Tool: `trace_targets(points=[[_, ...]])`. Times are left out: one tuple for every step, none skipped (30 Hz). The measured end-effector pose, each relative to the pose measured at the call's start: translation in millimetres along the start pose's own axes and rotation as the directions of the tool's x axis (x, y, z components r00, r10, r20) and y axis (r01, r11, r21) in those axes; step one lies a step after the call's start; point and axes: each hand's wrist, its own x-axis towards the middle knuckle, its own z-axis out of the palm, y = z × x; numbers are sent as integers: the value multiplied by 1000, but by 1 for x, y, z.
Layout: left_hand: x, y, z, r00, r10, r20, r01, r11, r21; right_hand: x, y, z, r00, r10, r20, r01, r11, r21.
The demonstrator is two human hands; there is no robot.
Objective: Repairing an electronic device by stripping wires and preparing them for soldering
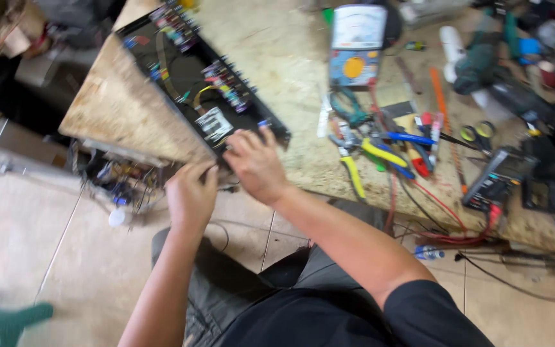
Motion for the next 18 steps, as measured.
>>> trace_targets(points=[[1, 1, -2, 999, 37, 13, -37, 999, -17, 0, 0, -1, 1000, 27, -11, -27, 999, -31], [3, 2, -3, 997, 66, 42, -67, 998, 18, 0, -1, -2, 999, 24, -27, -25, 999, -22], [5, 2, -6, 994, 91, 68, -95, 994, 55, 1, -2, -2, 999, 18, -42, -18, 1000, -12], [4, -1, -3, 989, 126, 77, -129, 991, 39, -1, -2, -4, 998, 40, -53, -42, 998, -39], [5, -6, -2, 984, 140, 107, -152, 983, 105, 1, -3, -5, 997, 43, -69, -44, 999, -20], [7, -11, -2, 979, 153, 135, -176, 969, 171, 3, -4, -6, 995, 45, -85, -45, 999, 0], [9, -5, -5, 974, 180, 134, -201, 966, 162, 5, -2, -12, 993, 55, -100, -57, 998, -20], [12, 0, -8, 972, 130, 195, -161, 975, 153, 7, 0, -18, 998, 45, 34, -47, 998, 40], [13, 5, -11, 963, 76, 257, -117, 982, 149, 8, 0, -24, 985, 27, 169, -46, 993, 106], [12, 3, -9, 961, 99, 258, -139, 980, 141, 12, 2, -33, 987, 41, 158, -56, 994, 90], [11, 1, -7, 964, 88, 253, -132, 978, 161, 15, 2, -42, 944, 36, 329, -93, 983, 160], [10, -2, -6, 966, 78, 246, -125, 976, 180, 19, 3, -51, 873, 16, 487, -143, 964, 224], [8, -3, -4, 964, 94, 247, -140, 974, 177, 16, 5, -62, 877, 29, 479, -149, 965, 215], [6, -5, -2, 965, 97, 243, -151, 965, 216, 12, 7, -73, 893, 12, 449, -122, 969, 216], [2, -7, 0, 967, 94, 236, -155, 954, 255, 8, 8, -83, 907, -10, 421, -91, 972, 217], [0, -11, 4, 966, 105, 235, -165, 954, 252, -1, 12, -95, 910, -2, 416, -93, 973, 210], [-4, -15, 8, 972, 132, 196, -184, 942, 282, -11, 15, -107, 959, 15, 284, -90, 963, 252], [-8, -20, 13, 975, 160, 157, -202, 928, 312, -20, 17, -119, 988, 36, 148, -79, 953, 293]])
